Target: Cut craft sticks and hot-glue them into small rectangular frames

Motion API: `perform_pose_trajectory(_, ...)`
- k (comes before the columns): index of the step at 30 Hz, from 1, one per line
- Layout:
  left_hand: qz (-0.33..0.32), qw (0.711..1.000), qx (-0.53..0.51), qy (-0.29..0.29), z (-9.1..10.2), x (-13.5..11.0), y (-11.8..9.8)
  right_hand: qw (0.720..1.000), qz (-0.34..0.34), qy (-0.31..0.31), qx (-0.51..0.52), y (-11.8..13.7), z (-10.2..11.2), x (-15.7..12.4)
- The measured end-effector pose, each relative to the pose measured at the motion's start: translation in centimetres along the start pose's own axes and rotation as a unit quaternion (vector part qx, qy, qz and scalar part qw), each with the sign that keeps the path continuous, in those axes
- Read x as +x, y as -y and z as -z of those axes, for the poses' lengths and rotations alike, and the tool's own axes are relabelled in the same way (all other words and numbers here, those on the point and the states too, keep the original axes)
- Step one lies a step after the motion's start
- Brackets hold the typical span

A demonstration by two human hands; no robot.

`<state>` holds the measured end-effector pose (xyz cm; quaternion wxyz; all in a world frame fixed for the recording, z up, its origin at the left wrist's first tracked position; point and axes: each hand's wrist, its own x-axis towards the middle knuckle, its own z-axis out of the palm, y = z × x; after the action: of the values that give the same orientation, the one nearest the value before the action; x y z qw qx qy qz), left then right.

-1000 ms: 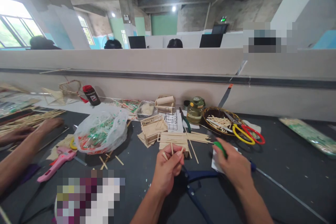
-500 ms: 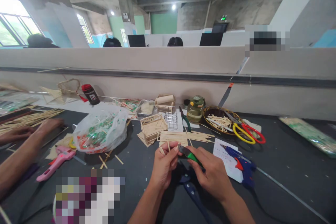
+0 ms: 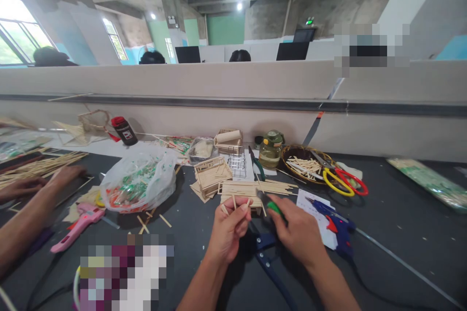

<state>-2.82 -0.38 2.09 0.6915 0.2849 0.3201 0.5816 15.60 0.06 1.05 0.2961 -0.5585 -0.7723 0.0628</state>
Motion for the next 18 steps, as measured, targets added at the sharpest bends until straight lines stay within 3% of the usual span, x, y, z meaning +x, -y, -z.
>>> perform_pose_trajectory(3, 0.007, 1.0, -0.014, 0.002, -0.1, 0.0, -0.2, 0.992, -0.082, -0.096, -0.011, -1.4, 0.5, 0.1)
perform_pose_trajectory(5, 0.019, 1.0, -0.022, -0.005, 0.0, 0.1, -0.1, 0.992, -0.059, -0.112, 0.029, -1.1, 0.8, 0.1)
perform_pose_trajectory(11, 0.018, 0.999, -0.022, -0.016, 0.5, 0.5, 0.3, 0.993, 0.062, -0.013, 0.102, 2.5, 0.3, -0.2)
perform_pose_trajectory(18, 0.013, 1.0, -0.008, -0.017, 0.4, 0.4, 0.4, 0.994, 0.069, 0.02, 0.084, 3.0, 0.0, -0.4)
